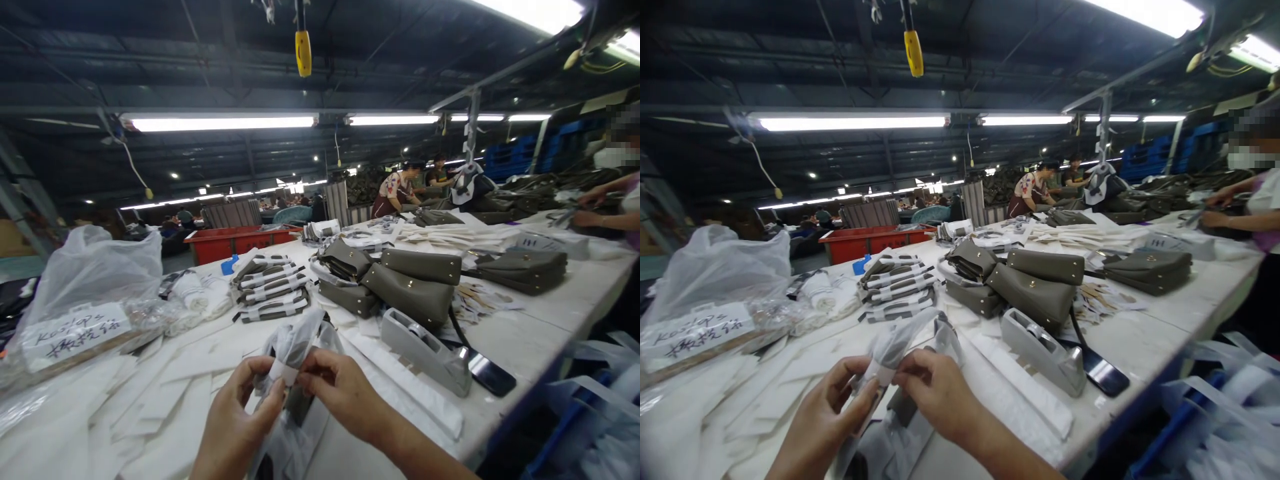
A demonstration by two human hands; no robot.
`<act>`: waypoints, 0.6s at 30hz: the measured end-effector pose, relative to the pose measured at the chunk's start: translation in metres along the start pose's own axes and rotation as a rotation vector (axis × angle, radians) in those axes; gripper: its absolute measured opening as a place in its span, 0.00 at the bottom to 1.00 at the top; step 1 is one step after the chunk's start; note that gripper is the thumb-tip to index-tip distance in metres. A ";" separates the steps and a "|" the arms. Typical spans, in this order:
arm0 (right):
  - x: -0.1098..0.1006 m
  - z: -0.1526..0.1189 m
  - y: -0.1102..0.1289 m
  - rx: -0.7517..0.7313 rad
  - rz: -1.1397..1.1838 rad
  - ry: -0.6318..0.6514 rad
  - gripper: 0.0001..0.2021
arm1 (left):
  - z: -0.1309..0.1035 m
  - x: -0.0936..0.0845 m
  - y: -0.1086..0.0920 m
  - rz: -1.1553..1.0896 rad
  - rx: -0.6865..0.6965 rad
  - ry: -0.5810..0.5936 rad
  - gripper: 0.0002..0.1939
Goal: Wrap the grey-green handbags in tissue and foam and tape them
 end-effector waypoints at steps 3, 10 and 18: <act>0.002 0.001 -0.004 -0.038 -0.007 -0.065 0.07 | 0.000 -0.001 -0.002 -0.053 -0.068 0.022 0.21; 0.008 0.006 -0.009 0.094 0.096 -0.128 0.07 | -0.002 -0.001 -0.007 -0.043 -0.054 0.001 0.19; 0.015 0.017 -0.012 0.106 0.150 -0.142 0.22 | -0.004 0.001 -0.011 -0.069 -0.054 0.025 0.16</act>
Point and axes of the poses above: each hand's wrist, its own z-axis towards the middle knuckle, its own x-axis out of the palm, y = z × x, the point moved 1 cm from there along z, towards the middle knuckle, and after that the axes turned 2 degrees about y, right-handed, at the moved point
